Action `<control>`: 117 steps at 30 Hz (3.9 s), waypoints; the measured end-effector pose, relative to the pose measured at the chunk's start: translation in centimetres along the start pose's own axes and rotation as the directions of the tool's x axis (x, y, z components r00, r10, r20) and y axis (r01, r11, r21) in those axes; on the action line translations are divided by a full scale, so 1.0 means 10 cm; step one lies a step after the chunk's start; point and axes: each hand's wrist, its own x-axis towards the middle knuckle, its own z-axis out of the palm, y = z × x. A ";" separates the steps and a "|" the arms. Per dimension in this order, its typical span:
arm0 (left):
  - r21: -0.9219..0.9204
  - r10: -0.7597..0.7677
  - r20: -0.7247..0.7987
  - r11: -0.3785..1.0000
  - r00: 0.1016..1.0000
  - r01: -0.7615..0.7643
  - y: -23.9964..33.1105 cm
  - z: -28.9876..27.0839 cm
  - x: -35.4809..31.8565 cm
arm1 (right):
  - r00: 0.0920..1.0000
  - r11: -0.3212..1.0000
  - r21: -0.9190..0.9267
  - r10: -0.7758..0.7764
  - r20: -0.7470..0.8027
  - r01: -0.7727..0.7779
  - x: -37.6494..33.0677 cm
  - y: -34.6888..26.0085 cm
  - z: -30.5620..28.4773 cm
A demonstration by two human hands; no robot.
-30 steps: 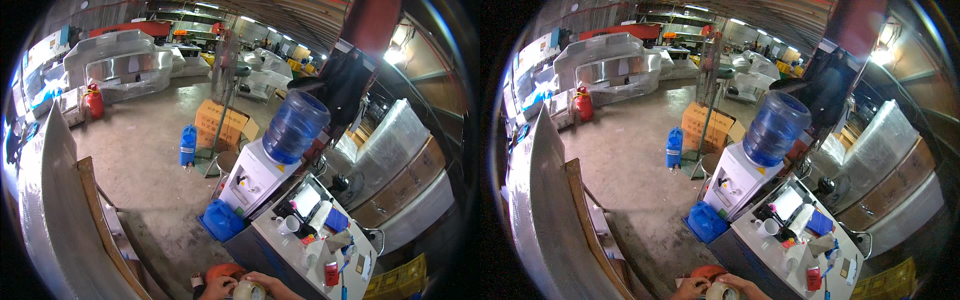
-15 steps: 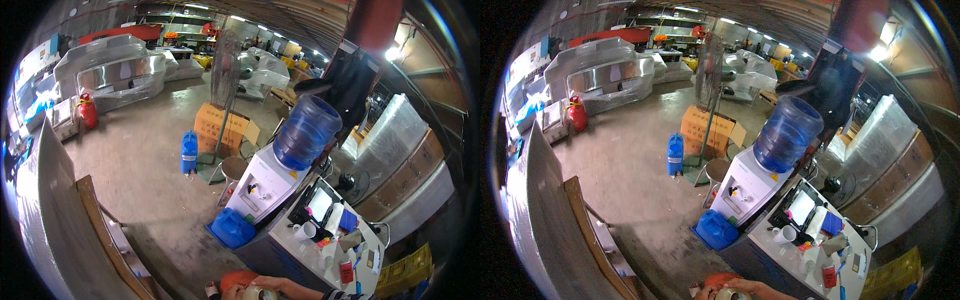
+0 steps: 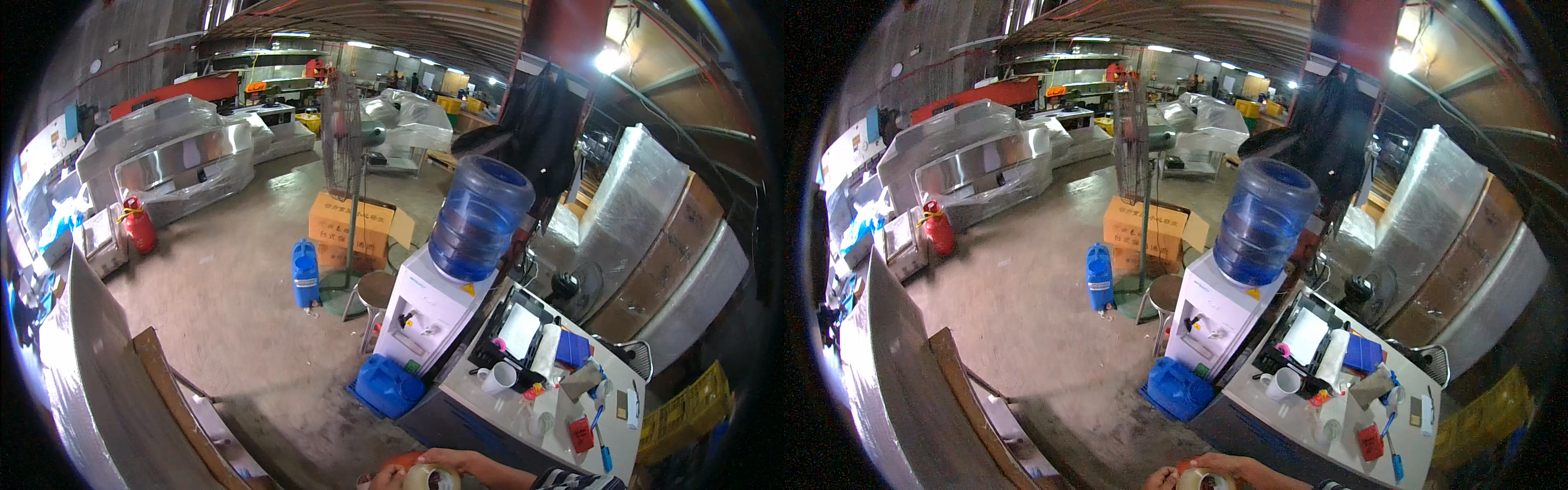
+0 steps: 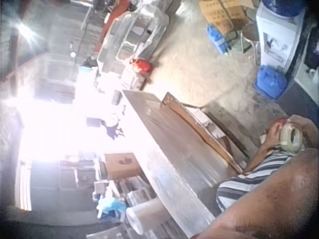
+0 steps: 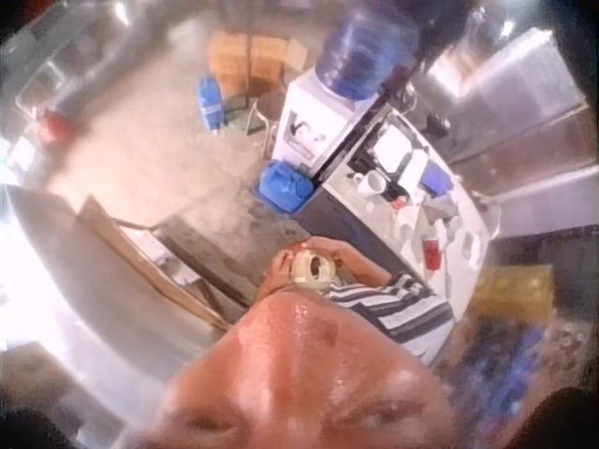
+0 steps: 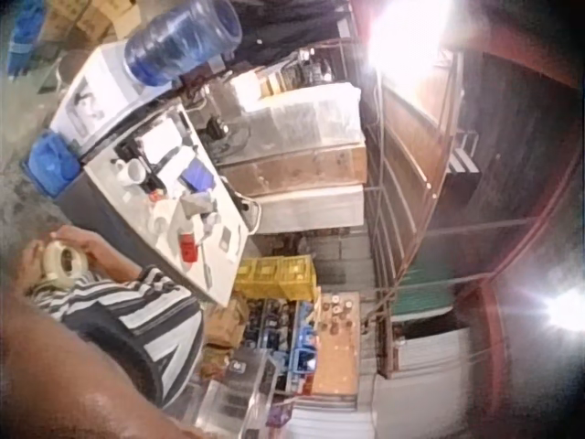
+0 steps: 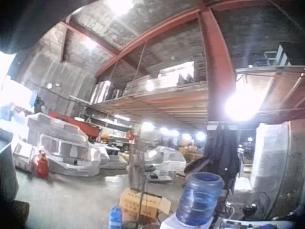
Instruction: The person wraps a large rectangular object with bubble wrap and secures it using a handheld tape dispenser. They rotate the package to apply tape along multiple edges and corners, then write on the wrapped surface with a blue marker.
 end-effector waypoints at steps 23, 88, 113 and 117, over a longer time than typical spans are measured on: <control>0.260 0.008 0.138 0.965 0.990 -0.044 0.27 0.56 0.01 | 0.975 0.983 0.040 -0.170 -0.144 0.177 -0.65 0.50 0.02; 0.230 0.113 -0.223 0.971 0.968 -0.061 1.04 2.00 -0.03 | -0.623 0.864 -0.311 -0.502 -0.600 -0.397 -3.31 2.61 -1.83; 0.090 0.070 -0.363 0.995 0.929 -0.039 1.17 2.19 -0.29 | 0.395 0.377 0.210 -0.529 -0.751 0.902 -2.85 1.74 -0.30; -0.071 -0.002 -0.486 0.997 0.874 -0.037 1.23 2.26 -0.35 | 0.365 0.488 0.004 -0.647 -0.670 0.873 -2.48 1.24 0.37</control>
